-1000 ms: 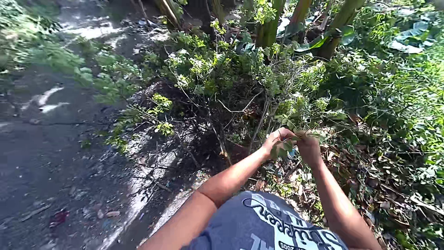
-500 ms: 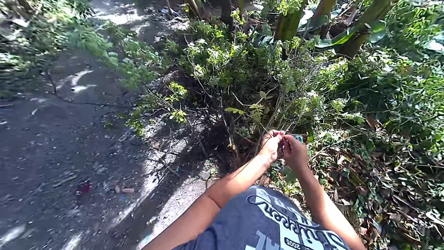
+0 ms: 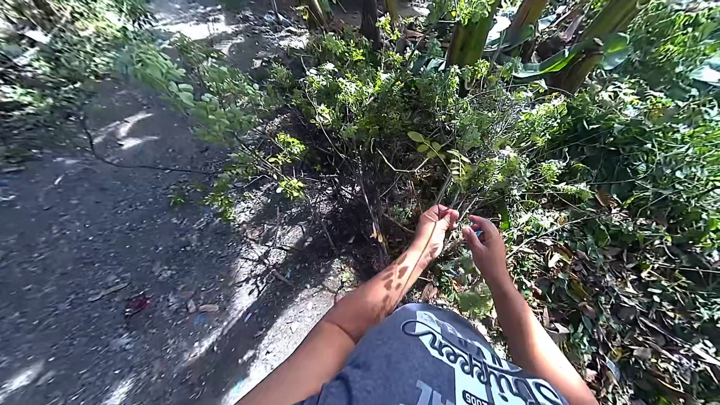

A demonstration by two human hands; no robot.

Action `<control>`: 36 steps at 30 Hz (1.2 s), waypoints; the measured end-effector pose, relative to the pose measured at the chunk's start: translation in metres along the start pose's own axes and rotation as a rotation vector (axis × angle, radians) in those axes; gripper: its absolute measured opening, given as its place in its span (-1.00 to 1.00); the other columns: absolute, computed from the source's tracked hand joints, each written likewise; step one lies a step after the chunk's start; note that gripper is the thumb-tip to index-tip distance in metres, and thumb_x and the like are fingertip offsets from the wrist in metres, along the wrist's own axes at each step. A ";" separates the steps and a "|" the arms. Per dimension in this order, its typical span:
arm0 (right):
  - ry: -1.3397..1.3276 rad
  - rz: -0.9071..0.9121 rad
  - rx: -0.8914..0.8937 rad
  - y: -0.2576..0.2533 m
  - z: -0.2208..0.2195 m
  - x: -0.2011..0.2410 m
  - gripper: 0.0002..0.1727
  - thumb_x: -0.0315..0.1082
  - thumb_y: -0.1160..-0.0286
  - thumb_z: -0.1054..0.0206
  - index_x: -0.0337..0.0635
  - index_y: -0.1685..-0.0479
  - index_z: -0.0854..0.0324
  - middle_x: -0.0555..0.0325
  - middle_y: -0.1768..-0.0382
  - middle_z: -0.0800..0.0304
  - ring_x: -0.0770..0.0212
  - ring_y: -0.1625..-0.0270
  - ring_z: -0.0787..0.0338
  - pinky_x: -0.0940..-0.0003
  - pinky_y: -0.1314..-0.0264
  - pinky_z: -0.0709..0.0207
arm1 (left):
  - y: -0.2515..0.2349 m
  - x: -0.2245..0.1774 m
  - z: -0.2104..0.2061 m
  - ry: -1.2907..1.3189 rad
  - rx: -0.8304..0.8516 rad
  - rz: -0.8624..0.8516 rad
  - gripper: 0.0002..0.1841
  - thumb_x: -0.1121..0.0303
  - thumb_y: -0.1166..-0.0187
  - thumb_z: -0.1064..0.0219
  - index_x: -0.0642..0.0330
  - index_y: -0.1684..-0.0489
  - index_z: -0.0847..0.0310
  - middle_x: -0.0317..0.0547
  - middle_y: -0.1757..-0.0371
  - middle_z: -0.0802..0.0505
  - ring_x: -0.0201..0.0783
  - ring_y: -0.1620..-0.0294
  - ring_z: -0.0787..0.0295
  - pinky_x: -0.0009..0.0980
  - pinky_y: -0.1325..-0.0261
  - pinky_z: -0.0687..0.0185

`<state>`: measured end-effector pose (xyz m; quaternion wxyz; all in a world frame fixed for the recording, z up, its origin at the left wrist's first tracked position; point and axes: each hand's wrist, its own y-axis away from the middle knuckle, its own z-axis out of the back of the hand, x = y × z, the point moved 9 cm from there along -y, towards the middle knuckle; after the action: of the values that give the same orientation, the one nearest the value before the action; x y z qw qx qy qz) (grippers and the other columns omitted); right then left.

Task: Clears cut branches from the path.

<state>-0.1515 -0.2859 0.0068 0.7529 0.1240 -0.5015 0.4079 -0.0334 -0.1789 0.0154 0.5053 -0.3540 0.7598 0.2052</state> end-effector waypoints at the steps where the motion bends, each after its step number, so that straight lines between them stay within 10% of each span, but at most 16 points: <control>1: -0.040 -0.011 -0.029 -0.002 0.000 0.000 -0.61 -0.06 -0.72 -0.25 -0.18 -0.20 -0.71 0.01 0.07 -0.80 0.14 0.04 -0.78 0.06 -0.08 -0.67 | 0.006 0.005 -0.010 -0.035 0.045 -0.004 -0.97 0.53 -0.60 -0.37 0.25 0.20 -0.63 -0.19 0.34 -0.78 -0.39 0.35 -0.70 -0.43 0.15 -0.70; 4: -0.064 -0.006 -0.116 -0.001 0.005 -0.002 -0.63 -0.12 -0.76 -0.23 -0.23 0.30 -0.69 0.11 0.40 -0.72 0.22 0.31 -0.71 0.13 0.14 -0.62 | 0.013 0.013 -0.020 -0.053 0.100 -0.023 -0.96 0.55 -0.58 -0.38 0.29 0.15 -0.66 -0.13 0.24 -0.83 -0.34 0.20 -0.76 -0.35 -0.05 -0.72; 14: -0.321 -0.332 -0.209 0.001 -0.015 -0.043 -0.62 -0.22 -0.79 -0.14 -0.22 0.45 -0.53 0.23 0.63 -0.45 0.34 0.60 -0.43 0.31 0.49 -0.38 | 0.012 0.030 -0.016 0.168 -0.025 0.023 -0.86 0.45 -0.69 -0.29 0.25 0.15 -0.78 -0.22 0.40 -0.77 -0.45 0.46 -0.59 -0.52 0.28 -0.59; 18: -0.136 -0.654 -0.467 0.021 0.063 -0.128 -0.61 -0.24 -0.73 -0.14 -0.46 -0.05 -0.69 -0.27 0.04 -0.73 -0.08 -0.04 -0.72 -0.15 -0.18 -0.56 | 0.016 -0.014 0.000 0.157 -0.038 -0.052 -0.81 0.37 -0.75 -0.23 0.15 0.12 -0.79 -0.31 0.44 -0.73 -0.53 0.53 -0.54 -0.62 0.44 -0.49; 22: 0.300 -0.800 -0.554 0.042 0.182 -0.182 -0.53 -0.18 -0.69 -0.19 -0.45 -0.27 -0.63 -0.41 -0.26 -0.70 -0.25 -0.35 -0.70 -0.24 -0.41 -0.48 | 0.005 -0.052 0.024 0.324 0.044 -0.083 -0.75 0.31 -0.79 -0.16 0.12 0.13 -0.80 -0.30 0.44 -0.79 -0.47 0.47 -0.68 -0.56 0.37 -0.65; 25: 0.550 -0.816 -0.591 0.049 0.235 -0.180 0.14 0.16 -0.34 -0.52 -0.33 -0.83 -0.06 -0.48 -0.72 -0.17 -0.39 -0.74 -0.28 -0.30 -0.69 -0.24 | 0.009 -0.043 0.014 0.407 0.099 -0.001 -0.67 0.19 -0.83 -0.09 0.10 0.07 -0.81 -0.28 0.39 -0.80 -0.41 0.40 -0.74 -0.48 0.22 -0.74; 27: 0.482 -0.581 -0.483 0.031 0.209 -0.144 0.20 0.13 -0.37 -0.53 -0.37 -0.87 0.08 -0.54 -0.74 -0.07 -0.41 -0.77 -0.20 -0.30 -0.75 -0.14 | 0.018 -0.031 -0.005 0.371 0.128 0.039 -0.61 0.12 -0.86 -0.01 0.07 0.01 -0.80 -0.30 0.36 -0.77 -0.44 0.39 -0.71 -0.52 0.22 -0.72; 32: -0.230 -0.005 0.232 0.022 0.016 -0.041 -0.31 -0.07 -0.71 -0.26 -0.14 -0.77 -0.25 -0.02 -0.32 -0.79 0.13 -0.31 -0.80 0.11 -0.41 -0.67 | 0.020 -0.002 -0.042 0.261 0.249 -0.008 -0.60 0.19 -0.88 0.04 0.15 -0.10 -0.77 -0.21 0.18 -0.81 -0.40 0.22 -0.72 -0.42 0.06 -0.71; 36: -0.379 0.116 0.221 0.034 -0.015 -0.022 -0.69 -0.25 -0.69 -0.30 -0.24 -0.22 -0.71 0.21 0.25 -0.83 0.41 0.24 -0.76 0.39 0.07 -0.69 | 0.016 0.004 -0.038 0.085 0.203 -0.049 -0.60 0.18 -0.89 0.07 0.10 -0.20 -0.73 -0.23 -0.16 -0.84 -0.37 -0.07 -0.71 -0.33 -0.19 -0.63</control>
<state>-0.1702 -0.2660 -0.0262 0.6024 0.2510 -0.5923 0.4724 -0.0696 -0.1951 0.0263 0.5107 -0.3280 0.7885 0.0995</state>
